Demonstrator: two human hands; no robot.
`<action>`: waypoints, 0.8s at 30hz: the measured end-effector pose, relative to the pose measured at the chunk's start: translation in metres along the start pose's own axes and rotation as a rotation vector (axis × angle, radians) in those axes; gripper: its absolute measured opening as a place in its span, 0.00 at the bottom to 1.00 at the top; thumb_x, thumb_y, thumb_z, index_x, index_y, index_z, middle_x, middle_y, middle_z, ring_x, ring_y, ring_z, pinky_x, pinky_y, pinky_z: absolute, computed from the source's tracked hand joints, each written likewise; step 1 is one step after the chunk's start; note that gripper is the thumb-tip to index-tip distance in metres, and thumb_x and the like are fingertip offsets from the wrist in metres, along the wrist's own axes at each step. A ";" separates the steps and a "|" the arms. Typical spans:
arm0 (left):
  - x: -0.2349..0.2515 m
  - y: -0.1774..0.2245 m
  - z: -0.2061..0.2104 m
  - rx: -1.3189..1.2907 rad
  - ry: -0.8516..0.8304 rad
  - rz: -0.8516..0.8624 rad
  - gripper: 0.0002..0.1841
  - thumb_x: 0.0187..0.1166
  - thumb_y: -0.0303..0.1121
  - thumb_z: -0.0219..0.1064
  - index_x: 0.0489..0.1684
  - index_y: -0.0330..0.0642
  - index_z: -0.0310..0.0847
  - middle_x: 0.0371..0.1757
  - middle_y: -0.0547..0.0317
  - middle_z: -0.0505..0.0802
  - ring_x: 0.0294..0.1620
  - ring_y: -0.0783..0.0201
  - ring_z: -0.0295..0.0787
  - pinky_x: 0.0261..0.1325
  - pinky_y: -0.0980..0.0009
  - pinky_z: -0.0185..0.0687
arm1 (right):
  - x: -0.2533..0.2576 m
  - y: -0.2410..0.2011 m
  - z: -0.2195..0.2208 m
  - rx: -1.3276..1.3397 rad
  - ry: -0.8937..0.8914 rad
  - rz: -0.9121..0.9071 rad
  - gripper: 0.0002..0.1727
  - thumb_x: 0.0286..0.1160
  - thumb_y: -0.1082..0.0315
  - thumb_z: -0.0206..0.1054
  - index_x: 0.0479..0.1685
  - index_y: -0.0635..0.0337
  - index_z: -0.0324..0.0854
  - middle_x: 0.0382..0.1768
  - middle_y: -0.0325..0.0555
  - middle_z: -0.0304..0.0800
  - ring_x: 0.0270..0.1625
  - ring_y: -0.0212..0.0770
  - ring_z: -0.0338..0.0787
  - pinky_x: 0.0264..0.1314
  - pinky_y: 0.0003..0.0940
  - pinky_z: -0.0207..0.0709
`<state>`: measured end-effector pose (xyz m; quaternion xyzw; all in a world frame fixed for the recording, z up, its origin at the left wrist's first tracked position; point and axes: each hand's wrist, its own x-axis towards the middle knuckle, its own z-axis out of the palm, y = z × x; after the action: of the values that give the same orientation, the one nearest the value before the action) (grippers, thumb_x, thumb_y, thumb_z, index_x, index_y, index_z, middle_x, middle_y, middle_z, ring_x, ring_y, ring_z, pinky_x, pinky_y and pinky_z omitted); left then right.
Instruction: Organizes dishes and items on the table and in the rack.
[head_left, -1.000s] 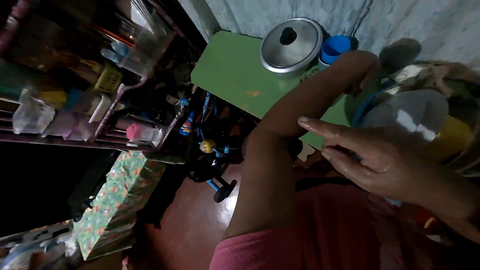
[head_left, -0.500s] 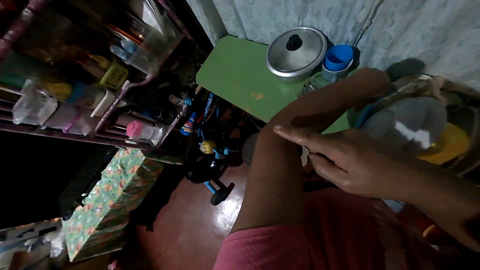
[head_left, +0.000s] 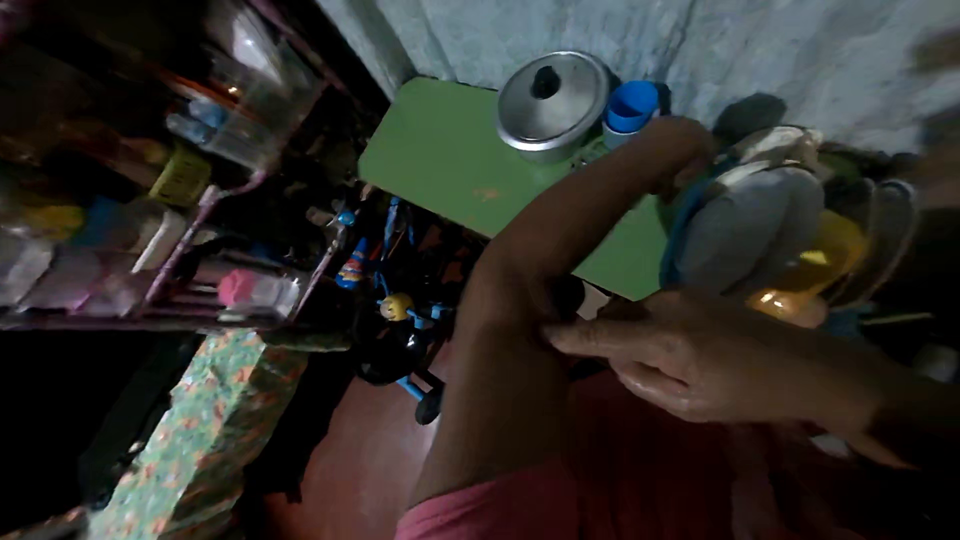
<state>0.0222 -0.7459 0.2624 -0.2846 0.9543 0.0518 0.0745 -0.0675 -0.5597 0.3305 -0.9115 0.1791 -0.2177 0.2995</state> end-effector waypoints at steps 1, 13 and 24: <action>-0.003 0.016 -0.027 -0.034 -0.219 -0.138 0.17 0.77 0.39 0.73 0.58 0.38 0.85 0.60 0.42 0.89 0.63 0.40 0.86 0.62 0.39 0.79 | -0.006 0.002 -0.002 -0.031 -0.181 0.117 0.10 0.70 0.75 0.66 0.46 0.62 0.88 0.27 0.54 0.87 0.28 0.56 0.89 0.27 0.52 0.80; -0.013 0.007 -0.007 -0.522 -0.257 -0.027 0.18 0.84 0.38 0.67 0.65 0.35 0.83 0.60 0.42 0.91 0.62 0.47 0.89 0.70 0.43 0.79 | -0.186 0.068 0.042 0.539 -0.152 0.866 0.22 0.93 0.62 0.53 0.68 0.69 0.81 0.66 0.64 0.85 0.70 0.57 0.84 0.79 0.55 0.71; 0.015 0.046 0.072 -0.840 0.300 0.116 0.13 0.84 0.32 0.66 0.60 0.36 0.86 0.51 0.48 0.91 0.46 0.62 0.89 0.51 0.67 0.87 | -0.178 0.062 0.007 0.225 0.708 1.256 0.15 0.84 0.66 0.67 0.63 0.62 0.81 0.48 0.52 0.91 0.43 0.43 0.93 0.49 0.46 0.90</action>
<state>-0.0074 -0.7050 0.1921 -0.2407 0.8652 0.3970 -0.1895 -0.2258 -0.5223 0.2356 -0.4756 0.7310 -0.3037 0.3837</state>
